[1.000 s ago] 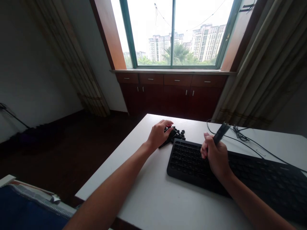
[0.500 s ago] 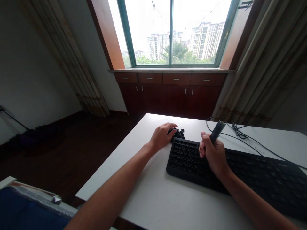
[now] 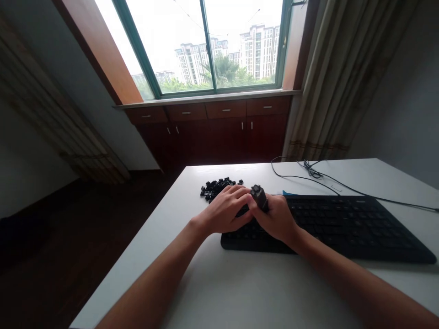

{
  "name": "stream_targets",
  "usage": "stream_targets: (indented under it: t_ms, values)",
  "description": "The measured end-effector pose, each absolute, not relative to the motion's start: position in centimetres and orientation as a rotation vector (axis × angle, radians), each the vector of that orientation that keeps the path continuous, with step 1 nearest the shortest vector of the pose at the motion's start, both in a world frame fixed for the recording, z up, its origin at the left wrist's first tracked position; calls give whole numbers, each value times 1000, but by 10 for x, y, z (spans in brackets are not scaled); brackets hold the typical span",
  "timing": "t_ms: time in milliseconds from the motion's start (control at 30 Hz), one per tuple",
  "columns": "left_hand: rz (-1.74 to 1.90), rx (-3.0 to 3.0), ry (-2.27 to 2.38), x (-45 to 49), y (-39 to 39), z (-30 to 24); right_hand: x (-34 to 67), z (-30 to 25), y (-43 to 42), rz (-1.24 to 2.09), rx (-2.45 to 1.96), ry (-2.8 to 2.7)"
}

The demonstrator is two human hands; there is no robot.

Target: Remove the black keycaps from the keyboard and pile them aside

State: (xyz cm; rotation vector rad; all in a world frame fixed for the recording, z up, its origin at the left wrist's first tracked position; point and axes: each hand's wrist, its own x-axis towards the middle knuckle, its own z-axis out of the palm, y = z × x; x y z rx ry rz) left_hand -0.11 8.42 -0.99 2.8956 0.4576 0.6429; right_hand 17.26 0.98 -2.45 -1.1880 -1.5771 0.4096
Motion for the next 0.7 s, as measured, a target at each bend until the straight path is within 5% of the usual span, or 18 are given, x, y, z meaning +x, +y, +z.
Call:
stream_targets:
  t_ms: [700]
  values:
    - [274,2876,411,33,68,-14,212,-14,39,529,-1226,-1088]
